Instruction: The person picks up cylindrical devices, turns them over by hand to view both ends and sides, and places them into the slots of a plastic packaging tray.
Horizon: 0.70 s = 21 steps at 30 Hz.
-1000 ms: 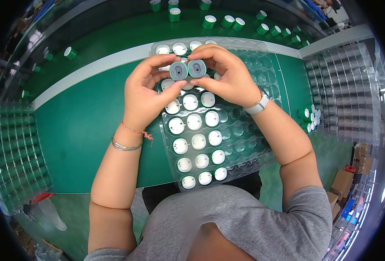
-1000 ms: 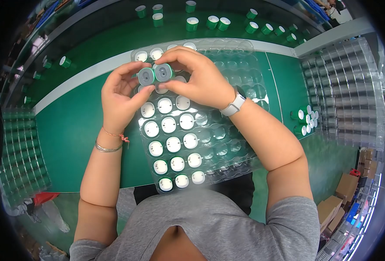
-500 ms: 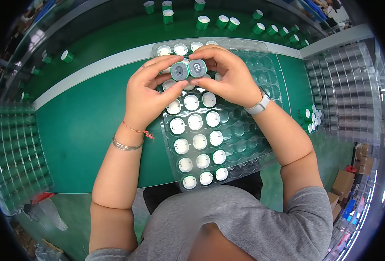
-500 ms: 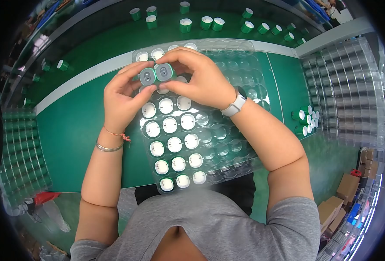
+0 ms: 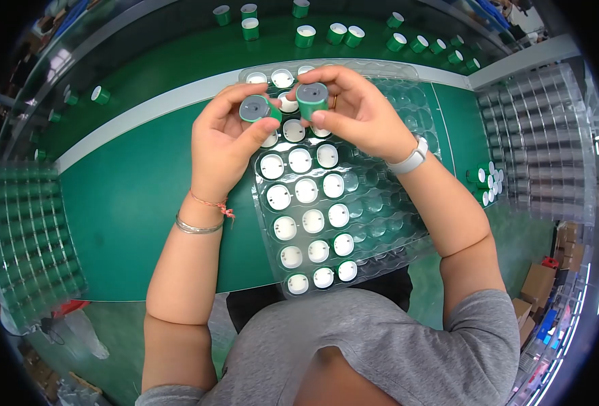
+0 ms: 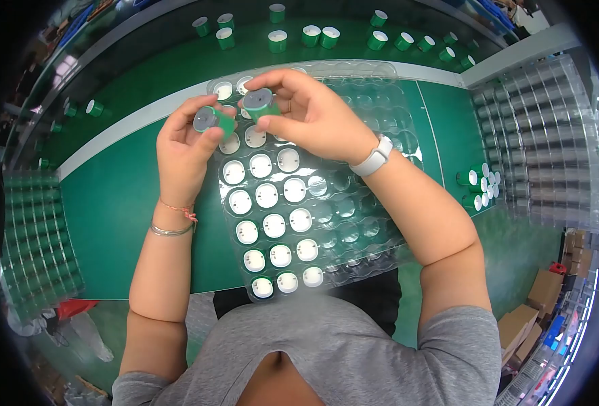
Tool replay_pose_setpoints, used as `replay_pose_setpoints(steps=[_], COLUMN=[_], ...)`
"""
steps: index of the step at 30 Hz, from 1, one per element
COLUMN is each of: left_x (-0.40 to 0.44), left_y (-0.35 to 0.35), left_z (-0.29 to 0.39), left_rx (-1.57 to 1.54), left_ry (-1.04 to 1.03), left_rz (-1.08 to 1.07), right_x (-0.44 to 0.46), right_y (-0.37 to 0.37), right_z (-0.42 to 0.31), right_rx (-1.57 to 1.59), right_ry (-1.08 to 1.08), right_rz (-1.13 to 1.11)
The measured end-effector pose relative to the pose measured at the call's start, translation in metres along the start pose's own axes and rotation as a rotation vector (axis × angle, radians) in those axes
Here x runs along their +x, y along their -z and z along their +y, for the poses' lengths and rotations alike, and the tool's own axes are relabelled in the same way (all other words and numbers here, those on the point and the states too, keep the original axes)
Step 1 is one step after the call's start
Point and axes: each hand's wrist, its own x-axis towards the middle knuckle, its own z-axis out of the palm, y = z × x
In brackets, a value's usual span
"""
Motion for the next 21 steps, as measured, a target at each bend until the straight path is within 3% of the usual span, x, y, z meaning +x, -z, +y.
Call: replay_pose_setpoints(steps=[2,7,9,15,21], left_x=[0.000,-0.002,-0.003,-0.003,-0.001], left_y=[-0.002,-0.002,0.003,-0.005,-0.002], left_z=[0.000,-0.010,-0.012,-0.004,-0.007], left_rx=[0.245,0.264,0.295,0.574,0.552], left_ry=[-0.183,-0.203,-0.207,-0.264,-0.279], left_rz=[-0.069,-0.093,-0.061,-0.042,-0.015], right_x=[0.000,-0.002,-0.001,-0.001,-0.001], right_y=[-0.003,-0.004,-0.003,-0.013,-0.014], right_z=[0.000,-0.001,0.001,0.000,0.004], right_rx=[-0.030,-0.197,-0.444,-0.515,-0.597], right_ry=[0.037,0.026,0.137,0.190,0.281], right_rz=[-0.005,0.007,-0.034,0.031,0.013])
